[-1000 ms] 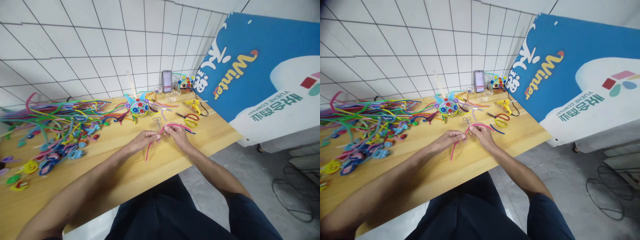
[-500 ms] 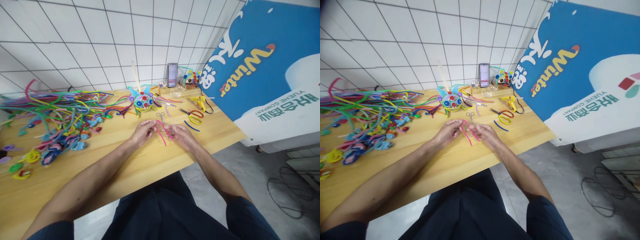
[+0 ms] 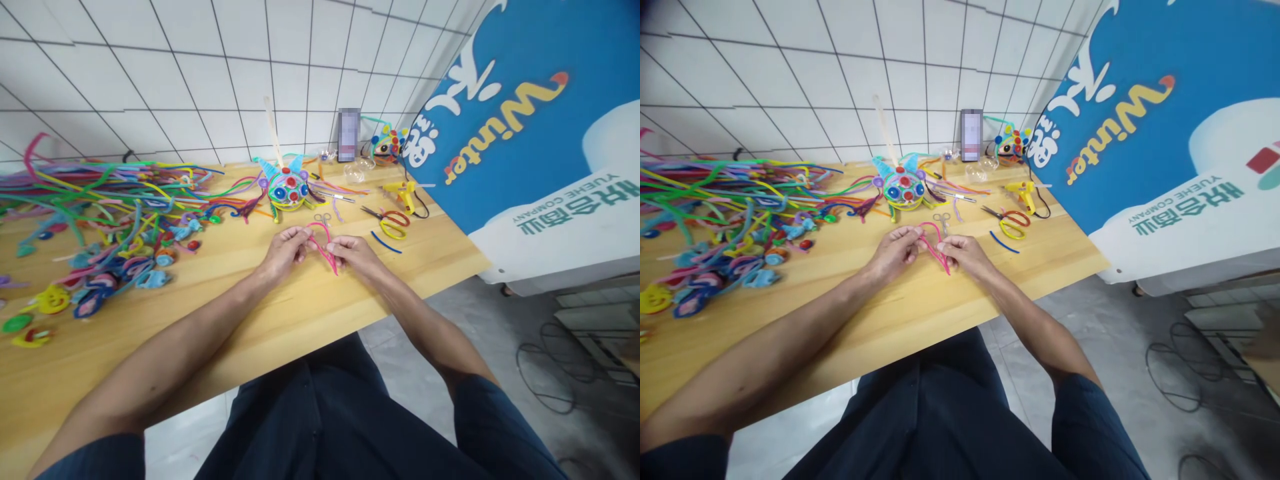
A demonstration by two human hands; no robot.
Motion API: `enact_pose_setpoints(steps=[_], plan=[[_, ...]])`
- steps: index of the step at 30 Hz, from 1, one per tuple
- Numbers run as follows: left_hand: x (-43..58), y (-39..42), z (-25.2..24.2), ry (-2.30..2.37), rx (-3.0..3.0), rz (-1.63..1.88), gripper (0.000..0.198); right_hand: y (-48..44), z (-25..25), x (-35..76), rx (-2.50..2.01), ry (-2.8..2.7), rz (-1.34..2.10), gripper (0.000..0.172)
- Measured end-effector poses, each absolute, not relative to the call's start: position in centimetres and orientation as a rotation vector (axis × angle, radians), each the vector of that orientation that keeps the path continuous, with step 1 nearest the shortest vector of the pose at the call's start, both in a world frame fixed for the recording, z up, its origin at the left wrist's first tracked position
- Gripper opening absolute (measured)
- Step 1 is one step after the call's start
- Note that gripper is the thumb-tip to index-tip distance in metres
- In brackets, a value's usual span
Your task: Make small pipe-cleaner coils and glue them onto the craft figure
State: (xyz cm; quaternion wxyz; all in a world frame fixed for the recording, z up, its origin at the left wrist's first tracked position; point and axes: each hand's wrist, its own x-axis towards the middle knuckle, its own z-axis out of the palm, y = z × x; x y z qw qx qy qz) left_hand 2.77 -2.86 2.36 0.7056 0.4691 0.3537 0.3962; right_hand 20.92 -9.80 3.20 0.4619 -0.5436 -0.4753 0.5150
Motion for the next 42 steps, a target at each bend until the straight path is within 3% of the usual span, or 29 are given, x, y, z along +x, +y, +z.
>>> enact_pose_setpoints(steps=[9, 19, 42], plan=[[2.8, -2.7, 1.6, 0.791, 1.153, 0.938, 0.048, -8.7, 2.5, 20.2, -1.282, -1.272, 1.545, 0.04], [2.6, -3.5, 2.3, 0.711, 1.446, 0.478, 0.047, -6.7, 3.3, 20.7, -1.189, -1.054, 1.416, 0.046], [2.0, -2.9, 2.3, 0.66, 1.171, 0.376, 0.041, -6.1, 3.0, 21.1, -1.066, -0.91, 1.549, 0.039]])
